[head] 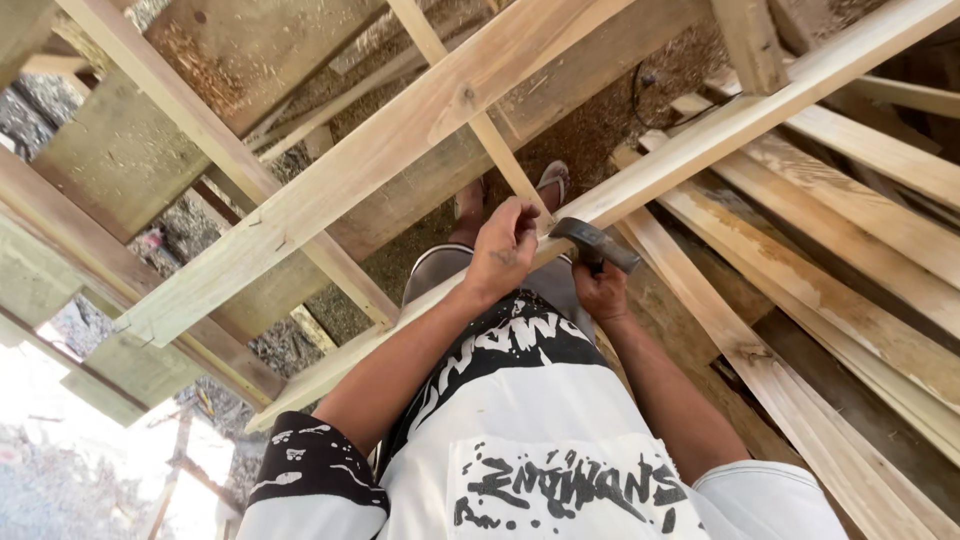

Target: The person positions a wooden plank onto a wooden frame structure and secures it by hammering nails into the wood. The person uses a hammer to drive nails into the plank at multiple points along its length.

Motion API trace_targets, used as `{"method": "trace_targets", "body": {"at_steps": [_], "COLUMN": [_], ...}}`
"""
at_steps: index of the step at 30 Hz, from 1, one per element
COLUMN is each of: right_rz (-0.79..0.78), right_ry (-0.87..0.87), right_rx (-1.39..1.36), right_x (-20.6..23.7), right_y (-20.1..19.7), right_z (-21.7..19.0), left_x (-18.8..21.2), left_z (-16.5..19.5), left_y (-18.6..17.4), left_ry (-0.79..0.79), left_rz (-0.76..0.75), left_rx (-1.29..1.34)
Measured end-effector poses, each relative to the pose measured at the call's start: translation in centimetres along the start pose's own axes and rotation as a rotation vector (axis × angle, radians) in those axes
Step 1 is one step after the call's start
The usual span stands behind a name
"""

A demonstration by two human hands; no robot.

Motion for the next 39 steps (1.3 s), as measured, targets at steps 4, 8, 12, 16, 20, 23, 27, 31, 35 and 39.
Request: {"method": "trace_targets", "body": {"at_steps": [4, 8, 12, 16, 20, 23, 27, 31, 35, 39], "right_rz": [-0.147, -0.140, -0.139, -0.197, -0.179, -0.157, -0.179, -0.164, -0.201, -0.197], "right_ry": [-0.133, -0.062, 0.347, 0.310, 0.060, -0.113, -0.201, -0.292, -0.265, -0.223], "right_rx": [0.523, 0.425, -0.036, -0.018, 0.190, 0.286, 0.260, 0.297, 0.266, 0.260], "right_x": [-0.1, 0.5, 1.6, 0.7, -1.6, -2.6, -3.4, -3.9, -4.3, -4.1], "right_y": [2.1, 2.4, 2.6, 3.0, 3.0, 3.3, 3.8, 3.3, 3.3, 3.2], "right_z": [0.1, 0.9, 4.4, 4.5, 2.4, 0.7, -0.6, -1.6, -1.2, -0.6], "left_x": [1.8, 1.8, 1.2, 0.7, 0.7, 0.8, 0.7, 0.7, 1.2, 1.8], "left_z": [-0.5, -0.6, 0.6, 0.5, 0.6, 0.4, 0.5, 0.8, 0.1, -0.2], "left_y": [-0.3, -0.2, -0.3, -0.2, 0.0, 0.1, 0.3, 0.7, 1.4, 1.8], "left_ry": [0.012, -0.029, 0.061, 0.043, 0.095, 0.085, 0.091, 0.122, 0.120, 0.141], "left_rz": [0.006, -0.083, -0.134, -0.163, -0.159, -0.162, -0.165, -0.177, -0.190, -0.166], "left_rx": [-0.125, -0.127, -0.196, -0.174, -0.188, -0.197, -0.219, -0.256, -0.286, -0.327]}}
Point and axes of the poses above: each hand's wrist, its own x-axis away from the middle knuckle, its own y-axis out of the palm, z = x × y, the point moved 9 cm from there along -x, towards the middle knuckle, and after that the axes turned 2 degrees about x, right-handed, at the moved point
